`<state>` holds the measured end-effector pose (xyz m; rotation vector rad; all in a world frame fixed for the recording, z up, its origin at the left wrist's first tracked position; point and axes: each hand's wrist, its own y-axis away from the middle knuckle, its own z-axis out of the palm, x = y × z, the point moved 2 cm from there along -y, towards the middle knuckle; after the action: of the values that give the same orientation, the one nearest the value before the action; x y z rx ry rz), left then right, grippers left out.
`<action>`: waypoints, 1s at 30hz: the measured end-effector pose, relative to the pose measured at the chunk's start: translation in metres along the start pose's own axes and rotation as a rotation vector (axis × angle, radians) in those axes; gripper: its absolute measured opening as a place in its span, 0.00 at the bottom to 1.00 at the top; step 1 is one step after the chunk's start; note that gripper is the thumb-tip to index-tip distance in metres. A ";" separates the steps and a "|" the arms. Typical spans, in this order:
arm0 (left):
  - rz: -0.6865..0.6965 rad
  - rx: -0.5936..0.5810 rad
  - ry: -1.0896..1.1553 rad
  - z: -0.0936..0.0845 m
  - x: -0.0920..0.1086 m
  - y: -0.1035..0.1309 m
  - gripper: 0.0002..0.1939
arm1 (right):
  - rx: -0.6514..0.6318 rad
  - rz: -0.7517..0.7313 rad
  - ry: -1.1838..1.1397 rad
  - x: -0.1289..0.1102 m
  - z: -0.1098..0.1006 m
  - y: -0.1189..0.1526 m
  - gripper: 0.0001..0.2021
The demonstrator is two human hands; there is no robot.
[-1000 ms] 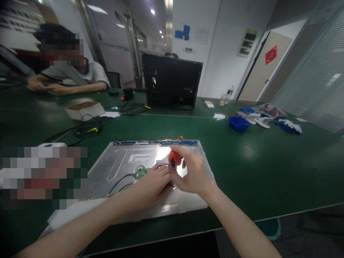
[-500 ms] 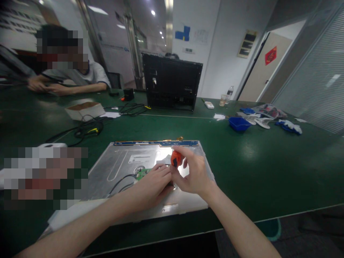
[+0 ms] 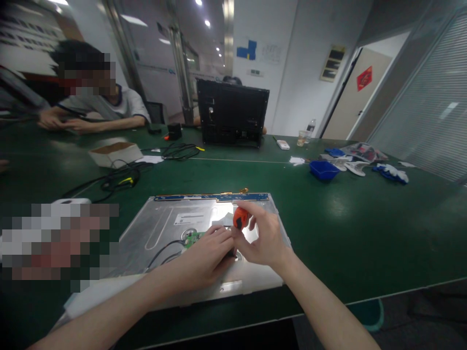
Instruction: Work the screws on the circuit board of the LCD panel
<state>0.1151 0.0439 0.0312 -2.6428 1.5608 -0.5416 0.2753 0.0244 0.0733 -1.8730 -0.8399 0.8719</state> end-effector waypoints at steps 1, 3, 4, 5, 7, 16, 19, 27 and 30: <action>-0.001 0.001 0.002 -0.001 0.001 0.001 0.05 | 0.010 0.003 0.009 0.001 -0.001 0.002 0.24; -0.003 -0.002 0.010 -0.004 0.003 0.001 0.04 | 0.035 0.020 0.043 0.005 -0.003 0.005 0.25; -0.004 -0.003 0.017 -0.006 0.003 0.001 0.05 | 0.044 0.039 0.069 0.008 -0.005 0.005 0.26; -0.006 0.002 0.028 -0.009 0.004 0.001 0.05 | 0.066 0.061 0.099 0.010 -0.008 0.005 0.26; -0.014 0.042 0.064 -0.020 0.002 0.001 0.09 | 0.103 0.110 0.147 0.015 -0.016 0.002 0.25; -0.297 0.280 -0.051 -0.063 -0.058 0.079 0.20 | -0.321 0.501 0.390 0.027 -0.024 0.012 0.18; -0.418 0.262 -0.188 -0.040 -0.076 0.134 0.25 | -0.626 0.628 0.435 0.031 -0.017 0.040 0.08; -0.411 0.125 -0.360 -0.001 -0.070 0.184 0.34 | -0.796 0.738 0.432 0.013 -0.022 0.072 0.20; -0.420 0.066 -0.364 -0.006 -0.071 0.175 0.33 | -0.830 0.757 0.450 0.011 -0.022 0.074 0.18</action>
<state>-0.0657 0.0181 -0.0171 -2.8177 0.8825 -0.0994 0.3143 -0.0041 0.0125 -3.0716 -0.1663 0.4787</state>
